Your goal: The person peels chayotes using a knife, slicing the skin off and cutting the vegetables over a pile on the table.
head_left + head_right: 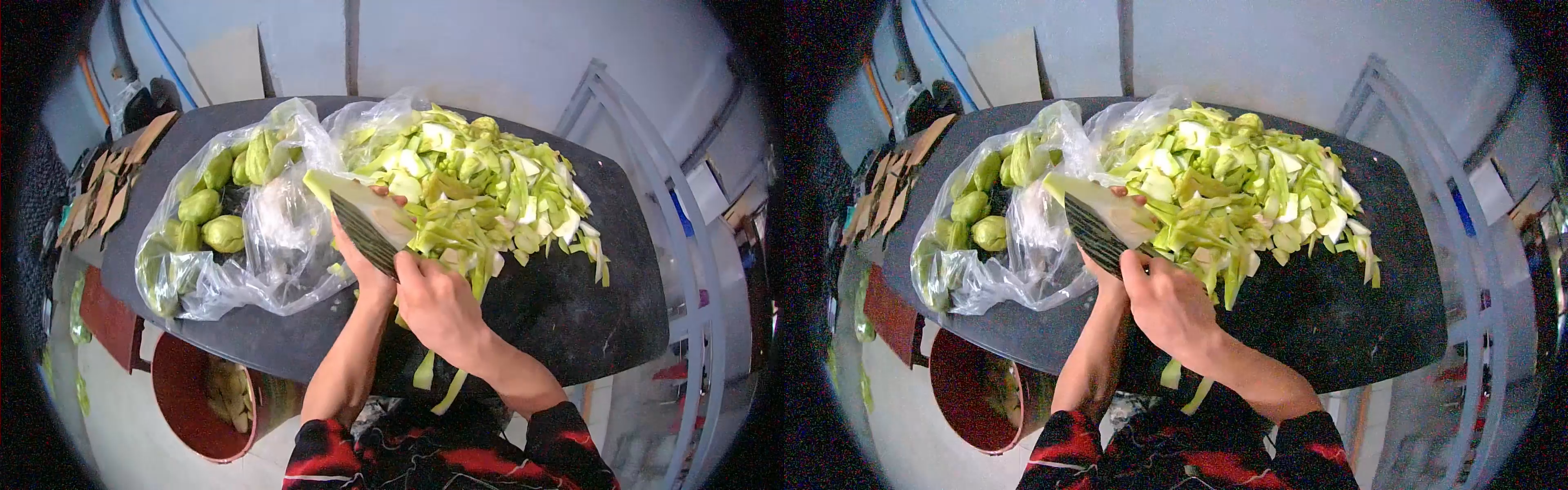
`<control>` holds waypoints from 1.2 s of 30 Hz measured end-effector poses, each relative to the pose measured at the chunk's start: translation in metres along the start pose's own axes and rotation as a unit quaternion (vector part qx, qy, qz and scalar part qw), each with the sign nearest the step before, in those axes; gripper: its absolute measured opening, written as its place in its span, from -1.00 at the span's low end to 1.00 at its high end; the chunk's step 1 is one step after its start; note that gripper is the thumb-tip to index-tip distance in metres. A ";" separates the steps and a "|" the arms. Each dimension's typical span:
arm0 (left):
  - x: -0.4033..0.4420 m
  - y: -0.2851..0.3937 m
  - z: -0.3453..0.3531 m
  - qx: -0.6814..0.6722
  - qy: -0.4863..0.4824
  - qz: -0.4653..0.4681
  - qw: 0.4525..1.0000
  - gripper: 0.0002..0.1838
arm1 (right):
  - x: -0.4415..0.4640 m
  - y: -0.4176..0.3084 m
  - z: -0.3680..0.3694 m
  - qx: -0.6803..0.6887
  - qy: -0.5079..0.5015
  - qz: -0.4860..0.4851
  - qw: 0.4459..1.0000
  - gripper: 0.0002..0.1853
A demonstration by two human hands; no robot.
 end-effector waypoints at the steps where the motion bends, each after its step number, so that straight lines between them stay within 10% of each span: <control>1: 0.000 -0.004 0.006 -0.041 -0.046 -0.027 0.998 -0.44 | 0.001 0.000 0.001 0.002 -0.005 -0.002 1.000 -0.85; 26: 0.005 0.020 0.023 0.284 -0.089 0.095 0.950 -0.53 | 0.009 0.069 -0.016 0.305 0.012 0.101 0.947 -0.80; 36: 0.014 0.001 0.004 0.291 -0.074 -0.045 0.953 -0.48 | 0.012 0.111 -0.029 0.301 -0.017 0.094 0.949 -0.78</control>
Point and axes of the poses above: each hand's wrist, its own x-axis towards the middle knuckle, its own z-axis out of the palm, y = z × x, the point moved 8 cm from there along x, towards the middle knuckle, and after that the axes turned 9 degrees about -z, right-handed, at the moved point
